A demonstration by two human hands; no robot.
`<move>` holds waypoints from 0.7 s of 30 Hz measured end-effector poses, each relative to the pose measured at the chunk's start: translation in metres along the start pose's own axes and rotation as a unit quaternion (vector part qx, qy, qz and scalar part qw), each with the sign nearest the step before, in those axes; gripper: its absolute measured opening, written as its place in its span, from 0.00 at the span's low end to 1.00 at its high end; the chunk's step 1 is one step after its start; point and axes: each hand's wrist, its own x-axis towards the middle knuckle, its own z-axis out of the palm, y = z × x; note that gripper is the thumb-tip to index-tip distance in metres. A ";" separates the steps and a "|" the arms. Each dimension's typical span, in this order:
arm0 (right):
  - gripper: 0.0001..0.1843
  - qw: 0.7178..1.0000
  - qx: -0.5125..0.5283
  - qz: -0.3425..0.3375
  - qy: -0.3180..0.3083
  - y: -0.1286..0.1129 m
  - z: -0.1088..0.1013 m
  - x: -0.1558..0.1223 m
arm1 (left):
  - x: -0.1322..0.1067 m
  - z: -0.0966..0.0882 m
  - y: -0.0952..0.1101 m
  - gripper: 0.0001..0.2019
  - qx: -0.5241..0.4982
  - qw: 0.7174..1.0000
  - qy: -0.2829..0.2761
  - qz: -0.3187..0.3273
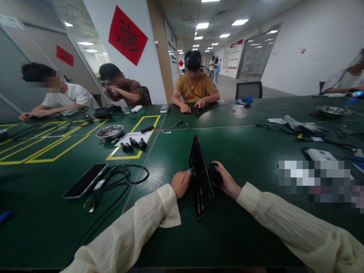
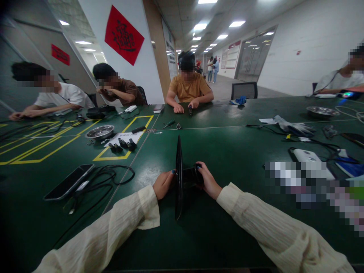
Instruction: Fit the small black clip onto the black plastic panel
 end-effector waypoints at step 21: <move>0.15 1.000 0.002 -0.005 -0.023 0.001 -0.002 0.001 | 0.000 0.000 -0.001 0.22 -0.001 1.000 0.003 0.026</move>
